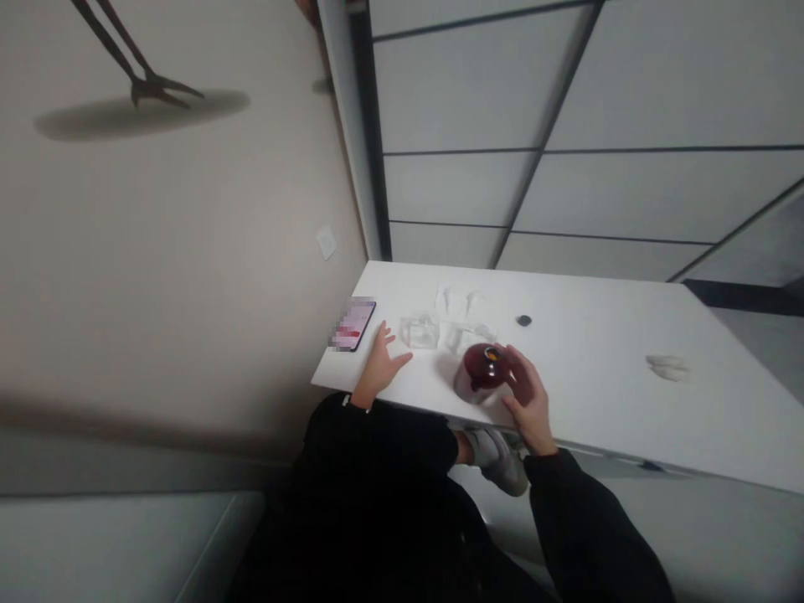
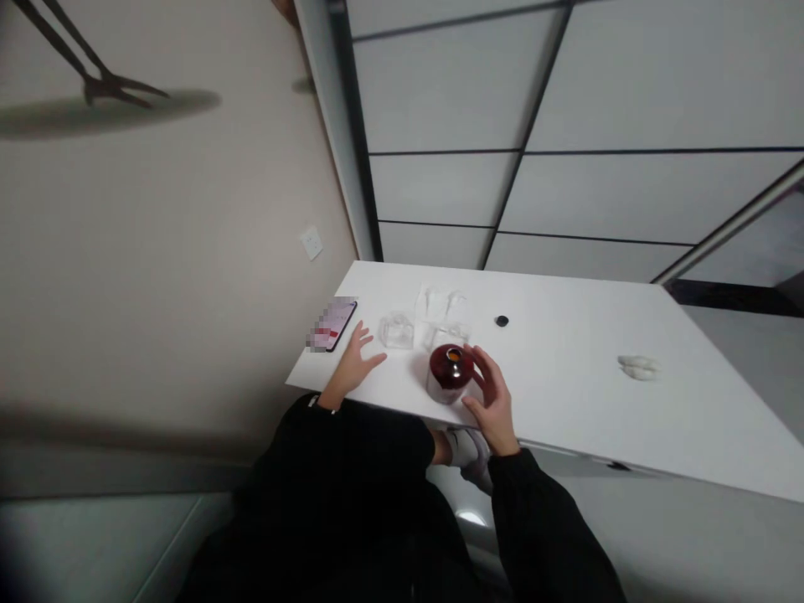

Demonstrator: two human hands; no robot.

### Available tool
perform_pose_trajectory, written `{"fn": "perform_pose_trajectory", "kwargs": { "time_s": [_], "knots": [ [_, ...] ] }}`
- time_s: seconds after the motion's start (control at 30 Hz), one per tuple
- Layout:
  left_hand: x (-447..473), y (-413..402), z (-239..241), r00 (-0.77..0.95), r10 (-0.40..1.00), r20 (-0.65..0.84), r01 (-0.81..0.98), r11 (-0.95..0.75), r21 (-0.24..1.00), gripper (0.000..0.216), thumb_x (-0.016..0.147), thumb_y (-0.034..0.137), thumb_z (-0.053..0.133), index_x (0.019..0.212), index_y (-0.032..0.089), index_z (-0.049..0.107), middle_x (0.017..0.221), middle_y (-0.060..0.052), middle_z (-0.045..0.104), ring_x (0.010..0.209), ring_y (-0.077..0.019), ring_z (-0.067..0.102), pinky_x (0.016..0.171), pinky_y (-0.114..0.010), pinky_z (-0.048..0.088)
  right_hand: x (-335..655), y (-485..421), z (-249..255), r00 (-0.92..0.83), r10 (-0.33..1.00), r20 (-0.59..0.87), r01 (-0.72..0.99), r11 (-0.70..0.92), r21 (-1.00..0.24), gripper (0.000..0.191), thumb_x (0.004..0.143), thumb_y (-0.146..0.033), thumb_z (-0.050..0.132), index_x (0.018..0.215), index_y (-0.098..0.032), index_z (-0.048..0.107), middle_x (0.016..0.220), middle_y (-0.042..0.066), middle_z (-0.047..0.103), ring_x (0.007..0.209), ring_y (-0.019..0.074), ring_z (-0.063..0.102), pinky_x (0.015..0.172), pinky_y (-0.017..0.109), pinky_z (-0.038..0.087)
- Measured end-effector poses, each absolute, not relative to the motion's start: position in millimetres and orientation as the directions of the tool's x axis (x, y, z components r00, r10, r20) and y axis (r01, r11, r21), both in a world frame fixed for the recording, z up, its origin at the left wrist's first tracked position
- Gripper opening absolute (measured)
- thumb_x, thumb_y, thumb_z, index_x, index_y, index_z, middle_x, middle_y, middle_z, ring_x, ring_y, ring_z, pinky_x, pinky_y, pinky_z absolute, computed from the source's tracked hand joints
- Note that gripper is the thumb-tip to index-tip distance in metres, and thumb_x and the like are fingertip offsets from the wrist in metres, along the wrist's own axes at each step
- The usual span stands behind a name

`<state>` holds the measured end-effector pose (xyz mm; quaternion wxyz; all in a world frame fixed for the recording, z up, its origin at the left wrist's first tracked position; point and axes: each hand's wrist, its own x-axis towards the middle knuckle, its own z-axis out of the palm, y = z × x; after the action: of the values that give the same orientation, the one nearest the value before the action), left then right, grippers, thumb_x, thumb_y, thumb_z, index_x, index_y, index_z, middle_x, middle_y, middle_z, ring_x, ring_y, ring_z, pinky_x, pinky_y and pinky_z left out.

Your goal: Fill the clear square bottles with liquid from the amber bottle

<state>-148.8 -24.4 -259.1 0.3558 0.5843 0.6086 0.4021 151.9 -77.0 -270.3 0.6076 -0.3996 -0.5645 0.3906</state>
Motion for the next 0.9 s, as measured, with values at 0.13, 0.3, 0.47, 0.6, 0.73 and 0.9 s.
{"fn": "perform_pose_trajectory", "kwargs": {
  "time_s": [0.13, 0.3, 0.47, 0.6, 0.73, 0.9],
  "knots": [
    [-148, -67, -250, -0.080, 0.996, 0.041, 0.504, 0.005, 0.863, 0.086, 0.083, 0.024, 0.080, 0.159, 0.017, 0.039, 0.156, -0.022, 0.052, 0.151, -0.0378, 0.050, 0.131, -0.058, 0.034, 165, -130, -284, 0.288, 0.891, 0.350, 0.062, 0.348, -0.936, 0.061, 0.094, -0.068, 0.063, 0.136, -0.023, 0.059, 0.136, 0.018, 0.070, 0.131, 0.0336, 0.068, 0.110, 0.061, 0.055],
    [-133, -118, -215, -0.008, 0.997, 0.080, 0.550, -0.063, 0.833, 0.069, 0.087, 0.031, 0.074, 0.151, 0.019, 0.051, 0.152, -0.020, 0.055, 0.135, -0.0369, 0.064, 0.122, -0.059, 0.045, 180, -237, -301, 0.366, 0.862, 0.350, 0.232, 0.279, -0.932, 0.033, 0.100, -0.058, 0.057, 0.096, -0.027, 0.068, 0.090, 0.005, 0.072, 0.086, 0.0305, 0.072, 0.079, 0.053, 0.065],
    [-118, -157, -169, 0.083, 0.968, 0.239, 0.593, -0.241, 0.769, 0.062, 0.095, 0.038, 0.067, 0.153, 0.023, 0.050, 0.155, -0.016, 0.056, 0.132, -0.0317, 0.067, 0.118, -0.053, 0.050, 172, -318, -313, 0.337, 0.871, 0.357, 0.335, 0.243, -0.910, 0.047, 0.090, -0.075, 0.058, 0.069, -0.033, 0.056, 0.067, 0.003, 0.059, 0.063, 0.0339, 0.062, 0.054, 0.053, 0.055],
    [-116, -165, -155, 0.101, 0.945, 0.311, 0.593, -0.308, 0.744, 0.059, 0.096, 0.036, 0.066, 0.152, 0.025, 0.051, 0.152, -0.014, 0.060, 0.130, -0.0296, 0.068, 0.119, -0.052, 0.049, 165, -341, -310, 0.295, 0.909, 0.296, 0.369, 0.177, -0.912, 0.061, 0.092, -0.075, 0.055, 0.057, -0.029, 0.033, 0.057, 0.000, 0.038, 0.053, 0.0273, 0.050, 0.049, 0.048, 0.050],
    [-111, -156, -179, 0.114, 0.963, 0.245, 0.520, -0.268, 0.811, 0.062, 0.093, 0.035, 0.070, 0.151, 0.025, 0.050, 0.155, -0.014, 0.057, 0.134, -0.0293, 0.064, 0.122, -0.054, 0.046, 168, -330, -296, 0.259, 0.939, 0.227, 0.353, 0.127, -0.927, 0.063, 0.098, -0.067, 0.054, 0.056, -0.030, 0.027, 0.053, -0.004, 0.025, 0.044, 0.0191, 0.034, 0.040, 0.037, 0.035],
    [-84, -138, -221, 0.160, 0.973, 0.165, 0.487, -0.224, 0.844, 0.085, 0.085, 0.030, 0.082, 0.158, 0.022, 0.040, 0.159, -0.020, 0.052, 0.140, -0.0320, 0.061, 0.122, -0.053, 0.045, 187, -254, -272, 0.281, 0.929, 0.241, 0.315, 0.148, -0.938, 0.055, 0.090, -0.073, 0.063, 0.065, -0.028, 0.044, 0.061, -0.004, 0.044, 0.059, 0.0189, 0.048, 0.059, 0.037, 0.052]
  ]
}}
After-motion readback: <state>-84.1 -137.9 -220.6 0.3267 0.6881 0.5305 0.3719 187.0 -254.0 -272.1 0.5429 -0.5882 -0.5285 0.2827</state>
